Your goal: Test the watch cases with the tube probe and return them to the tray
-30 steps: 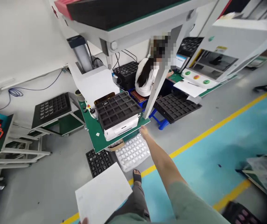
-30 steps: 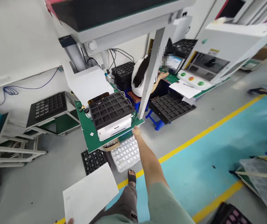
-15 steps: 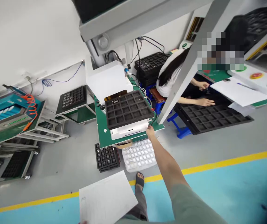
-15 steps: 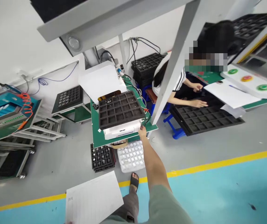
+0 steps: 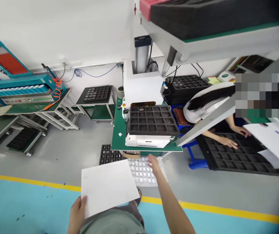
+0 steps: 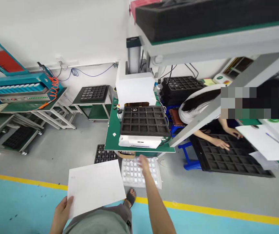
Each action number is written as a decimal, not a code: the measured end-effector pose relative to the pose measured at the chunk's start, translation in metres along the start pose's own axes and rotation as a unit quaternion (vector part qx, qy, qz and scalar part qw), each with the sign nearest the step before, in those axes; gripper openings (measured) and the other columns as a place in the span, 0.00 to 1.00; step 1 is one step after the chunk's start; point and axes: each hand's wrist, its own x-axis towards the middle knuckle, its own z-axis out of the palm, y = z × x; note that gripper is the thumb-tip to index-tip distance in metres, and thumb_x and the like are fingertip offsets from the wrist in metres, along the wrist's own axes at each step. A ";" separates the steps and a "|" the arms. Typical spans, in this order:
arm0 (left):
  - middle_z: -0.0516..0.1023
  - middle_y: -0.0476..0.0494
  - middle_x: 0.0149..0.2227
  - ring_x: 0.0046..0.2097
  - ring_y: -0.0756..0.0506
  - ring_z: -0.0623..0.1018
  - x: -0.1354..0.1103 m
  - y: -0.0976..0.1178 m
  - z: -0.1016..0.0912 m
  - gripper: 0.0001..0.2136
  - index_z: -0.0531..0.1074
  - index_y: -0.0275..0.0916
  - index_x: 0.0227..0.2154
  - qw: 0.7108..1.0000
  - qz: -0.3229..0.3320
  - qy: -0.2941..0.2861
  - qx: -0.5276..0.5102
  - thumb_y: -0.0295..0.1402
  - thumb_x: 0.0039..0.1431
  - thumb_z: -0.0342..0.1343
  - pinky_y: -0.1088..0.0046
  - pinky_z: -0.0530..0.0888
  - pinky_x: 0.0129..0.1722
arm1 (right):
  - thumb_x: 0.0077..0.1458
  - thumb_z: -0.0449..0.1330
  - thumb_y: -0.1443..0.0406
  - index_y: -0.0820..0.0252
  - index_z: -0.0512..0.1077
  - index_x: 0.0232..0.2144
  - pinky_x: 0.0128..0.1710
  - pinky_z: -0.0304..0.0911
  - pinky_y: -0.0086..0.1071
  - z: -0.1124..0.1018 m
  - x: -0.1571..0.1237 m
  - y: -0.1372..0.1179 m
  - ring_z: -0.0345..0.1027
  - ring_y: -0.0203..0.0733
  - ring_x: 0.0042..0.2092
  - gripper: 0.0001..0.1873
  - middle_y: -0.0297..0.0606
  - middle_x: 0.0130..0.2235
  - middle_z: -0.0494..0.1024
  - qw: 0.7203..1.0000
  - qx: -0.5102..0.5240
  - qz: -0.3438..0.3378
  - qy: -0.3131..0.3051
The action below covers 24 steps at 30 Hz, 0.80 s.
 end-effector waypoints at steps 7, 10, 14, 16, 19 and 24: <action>0.78 0.44 0.24 0.31 0.40 0.75 0.068 0.000 -0.001 0.32 0.74 0.40 0.23 0.993 0.053 -0.055 -0.093 0.69 0.39 0.59 0.65 0.74 0.33 | 0.53 0.68 0.44 0.42 0.81 0.34 0.36 0.77 0.42 0.113 -0.100 0.035 0.83 0.49 0.37 0.14 0.25 0.34 0.86 0.983 0.010 0.018 -0.180; 0.73 0.47 0.22 0.28 0.43 0.72 0.113 -0.007 -0.013 0.33 0.72 0.40 0.24 0.984 0.081 -0.109 -0.116 0.70 0.41 0.58 0.68 0.70 0.28 | 0.58 0.68 0.46 0.55 0.80 0.39 0.42 0.77 0.42 0.134 -0.104 0.028 0.81 0.44 0.36 0.20 0.32 0.36 0.86 0.989 0.007 0.003 -0.145; 0.70 0.50 0.22 0.24 0.46 0.69 0.178 -0.017 -0.036 0.33 0.75 0.39 0.30 0.968 0.105 -0.189 -0.126 0.69 0.44 0.58 0.69 0.68 0.24 | 0.60 0.68 0.48 0.61 0.79 0.39 0.38 0.76 0.37 0.153 -0.109 0.016 0.80 0.41 0.34 0.21 0.34 0.34 0.84 0.999 0.009 -0.006 -0.046; 0.68 0.52 0.21 0.22 0.47 0.67 0.211 -0.021 -0.047 0.33 0.76 0.39 0.33 0.961 0.111 -0.224 -0.120 0.69 0.46 0.57 0.70 0.67 0.23 | 0.54 0.71 0.47 0.60 0.80 0.39 0.34 0.75 0.36 0.163 -0.113 0.010 0.79 0.42 0.31 0.22 0.35 0.31 0.84 0.999 0.021 -0.014 0.025; 0.69 0.53 0.24 0.23 0.49 0.68 0.258 -0.027 -0.059 0.33 0.76 0.39 0.35 0.951 0.117 -0.268 -0.099 0.69 0.47 0.57 0.70 0.69 0.25 | 0.43 0.74 0.47 0.60 0.80 0.36 0.31 0.73 0.37 0.171 -0.115 -0.003 0.79 0.47 0.30 0.25 0.36 0.29 0.84 0.984 0.056 -0.049 0.161; 0.72 0.52 0.27 0.26 0.50 0.72 0.305 -0.046 -0.081 0.20 0.74 0.36 0.35 0.959 0.074 -0.275 -0.007 0.52 0.66 0.60 0.72 0.74 0.28 | 0.46 0.74 0.52 0.63 0.78 0.36 0.31 0.73 0.34 0.152 -0.101 -0.047 0.77 0.41 0.31 0.23 0.37 0.31 0.83 0.922 0.106 -0.121 0.352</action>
